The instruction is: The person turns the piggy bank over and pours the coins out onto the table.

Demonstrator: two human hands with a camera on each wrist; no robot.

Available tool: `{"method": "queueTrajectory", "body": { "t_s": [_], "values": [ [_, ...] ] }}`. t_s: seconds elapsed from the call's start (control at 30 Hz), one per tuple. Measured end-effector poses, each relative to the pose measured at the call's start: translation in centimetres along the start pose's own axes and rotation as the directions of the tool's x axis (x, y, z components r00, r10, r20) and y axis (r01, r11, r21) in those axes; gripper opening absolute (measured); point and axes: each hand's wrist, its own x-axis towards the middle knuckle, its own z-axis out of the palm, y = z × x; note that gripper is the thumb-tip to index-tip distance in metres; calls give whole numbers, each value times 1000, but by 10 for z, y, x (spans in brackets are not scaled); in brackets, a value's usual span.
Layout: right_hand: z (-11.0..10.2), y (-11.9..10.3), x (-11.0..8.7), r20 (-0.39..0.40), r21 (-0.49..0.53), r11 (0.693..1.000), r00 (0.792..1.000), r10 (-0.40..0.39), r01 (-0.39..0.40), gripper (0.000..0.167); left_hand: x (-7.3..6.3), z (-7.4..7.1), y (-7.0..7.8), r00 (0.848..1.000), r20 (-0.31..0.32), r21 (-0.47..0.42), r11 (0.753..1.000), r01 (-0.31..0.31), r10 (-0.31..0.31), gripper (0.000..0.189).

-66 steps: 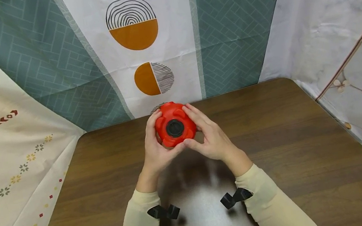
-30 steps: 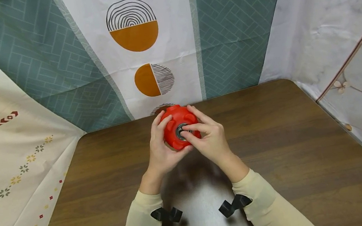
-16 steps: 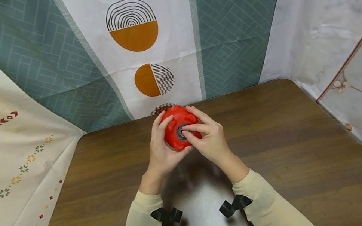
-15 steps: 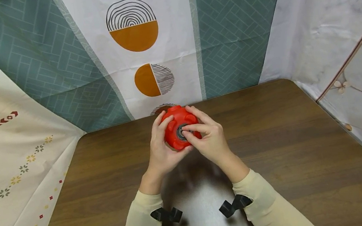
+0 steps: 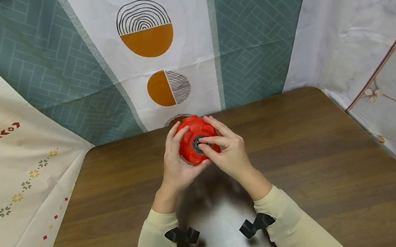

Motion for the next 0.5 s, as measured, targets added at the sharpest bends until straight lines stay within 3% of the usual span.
{"method": "queueTrajectory", "body": {
  "t_s": [0.5],
  "values": [
    [-6,35,-6,111,43,999,994,-22,17,19,-1,-2,1,999,44,-26,1000,11,-10,86]
  ]
}}
